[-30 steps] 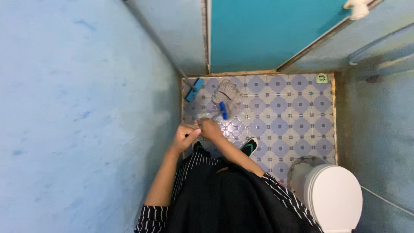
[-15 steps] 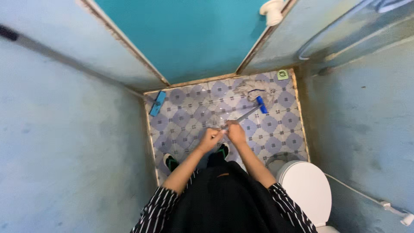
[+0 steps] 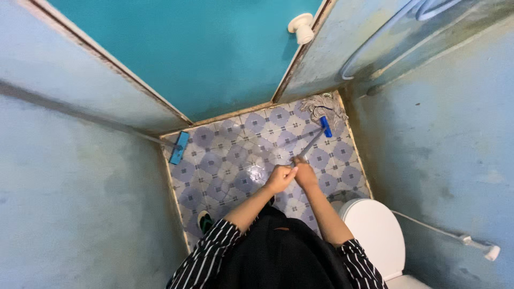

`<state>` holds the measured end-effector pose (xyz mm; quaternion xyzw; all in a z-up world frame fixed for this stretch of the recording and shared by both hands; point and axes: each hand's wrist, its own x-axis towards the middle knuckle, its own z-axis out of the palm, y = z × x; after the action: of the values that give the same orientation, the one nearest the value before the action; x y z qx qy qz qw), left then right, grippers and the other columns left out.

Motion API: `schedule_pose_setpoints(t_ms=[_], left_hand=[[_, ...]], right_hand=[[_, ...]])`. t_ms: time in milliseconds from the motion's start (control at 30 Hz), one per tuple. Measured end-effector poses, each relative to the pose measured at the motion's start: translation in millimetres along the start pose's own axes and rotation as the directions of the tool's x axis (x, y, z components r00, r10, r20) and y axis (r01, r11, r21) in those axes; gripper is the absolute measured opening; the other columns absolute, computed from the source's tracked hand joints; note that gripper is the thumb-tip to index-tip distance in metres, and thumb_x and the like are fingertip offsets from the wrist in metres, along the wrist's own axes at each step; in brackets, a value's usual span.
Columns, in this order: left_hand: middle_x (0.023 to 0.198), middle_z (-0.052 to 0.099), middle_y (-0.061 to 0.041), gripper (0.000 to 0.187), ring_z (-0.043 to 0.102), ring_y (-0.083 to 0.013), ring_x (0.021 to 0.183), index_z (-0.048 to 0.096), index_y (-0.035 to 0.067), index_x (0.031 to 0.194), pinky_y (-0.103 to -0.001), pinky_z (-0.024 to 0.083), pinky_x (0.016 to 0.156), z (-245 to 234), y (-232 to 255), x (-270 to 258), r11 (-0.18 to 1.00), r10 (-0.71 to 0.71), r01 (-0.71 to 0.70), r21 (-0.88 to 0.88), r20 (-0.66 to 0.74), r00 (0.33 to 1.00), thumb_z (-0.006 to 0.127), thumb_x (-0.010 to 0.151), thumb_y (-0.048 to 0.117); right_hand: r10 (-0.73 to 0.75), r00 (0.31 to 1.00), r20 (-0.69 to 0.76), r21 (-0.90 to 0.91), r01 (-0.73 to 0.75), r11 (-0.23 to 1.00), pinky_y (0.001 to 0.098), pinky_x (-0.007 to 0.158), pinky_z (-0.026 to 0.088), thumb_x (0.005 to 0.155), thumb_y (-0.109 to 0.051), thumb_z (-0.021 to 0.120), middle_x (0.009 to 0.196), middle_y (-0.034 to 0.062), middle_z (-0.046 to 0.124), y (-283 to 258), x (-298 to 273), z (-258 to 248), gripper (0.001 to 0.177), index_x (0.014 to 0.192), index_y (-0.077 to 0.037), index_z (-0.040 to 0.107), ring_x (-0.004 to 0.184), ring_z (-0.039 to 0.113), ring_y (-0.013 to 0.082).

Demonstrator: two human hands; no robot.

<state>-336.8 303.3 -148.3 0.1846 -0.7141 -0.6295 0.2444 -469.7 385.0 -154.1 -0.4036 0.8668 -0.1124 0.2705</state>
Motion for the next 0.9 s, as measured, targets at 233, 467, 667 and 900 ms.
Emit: schedule_pose_setpoints(t_ms=[233, 467, 667, 900], left_hand=[[0.055, 0.030, -0.006, 0.056, 0.029, -0.0123, 0.051, 0.044, -0.001, 0.061, -0.039, 0.025, 0.048, -147, 3, -121, 0.972, -0.211, 0.218, 0.090, -0.081, 0.974, 0.062, 0.104, 0.030], [0.051, 0.030, -0.002, 0.062, 0.028, -0.0097, 0.050, 0.044, -0.002, 0.057, -0.039, 0.022, 0.048, -325, 62, -211, 0.918, -0.271, 0.288, 0.273, -0.101, 0.957, 0.065, 0.101, 0.036], [0.054, 0.052, -0.003, 0.046, 0.045, -0.0073, 0.054, 0.062, -0.001, 0.061, -0.032, 0.034, 0.050, -375, 134, -227, 0.956, -0.259, 0.265, 0.129, -0.061, 0.964, 0.069, 0.096, 0.028], [0.068, 0.069, -0.005, 0.041, 0.068, -0.0117, 0.072, 0.063, -0.002, 0.067, -0.033, 0.054, 0.088, -357, 145, -222, 0.995, 0.098, -0.095, 0.042, -0.080, 0.992, 0.063, 0.104, 0.015]], right_hand=[[-0.306, 0.952, 0.015, -0.037, 0.307, 0.951, 0.0489, 0.085, 0.055, 0.087, -0.025, 0.067, 0.114, 0.0220, 0.068, -139, -42, 88, 0.031, 0.112, -0.007, 0.066, 0.099, 0.069, 0.0425], [-0.494, 0.869, 0.020, 0.023, 0.494, 0.869, 0.0511, 0.075, 0.055, 0.088, -0.032, 0.069, 0.092, 0.0181, 0.071, -320, -100, 120, 0.025, 0.094, -0.008, 0.068, 0.085, 0.070, 0.0407], [-0.598, 0.782, 0.174, 0.161, 0.577, 0.801, 0.0524, 0.078, 0.055, 0.074, -0.036, 0.075, 0.087, 0.0202, 0.072, -396, -97, 129, 0.028, 0.085, -0.010, 0.072, 0.087, 0.070, 0.0424], [-0.566, 0.815, 0.126, 0.261, 0.523, 0.811, 0.0521, 0.081, 0.055, 0.082, -0.029, 0.067, 0.089, 0.0215, 0.073, -376, -101, 132, 0.021, 0.084, -0.009, 0.072, 0.090, 0.069, 0.0437]])
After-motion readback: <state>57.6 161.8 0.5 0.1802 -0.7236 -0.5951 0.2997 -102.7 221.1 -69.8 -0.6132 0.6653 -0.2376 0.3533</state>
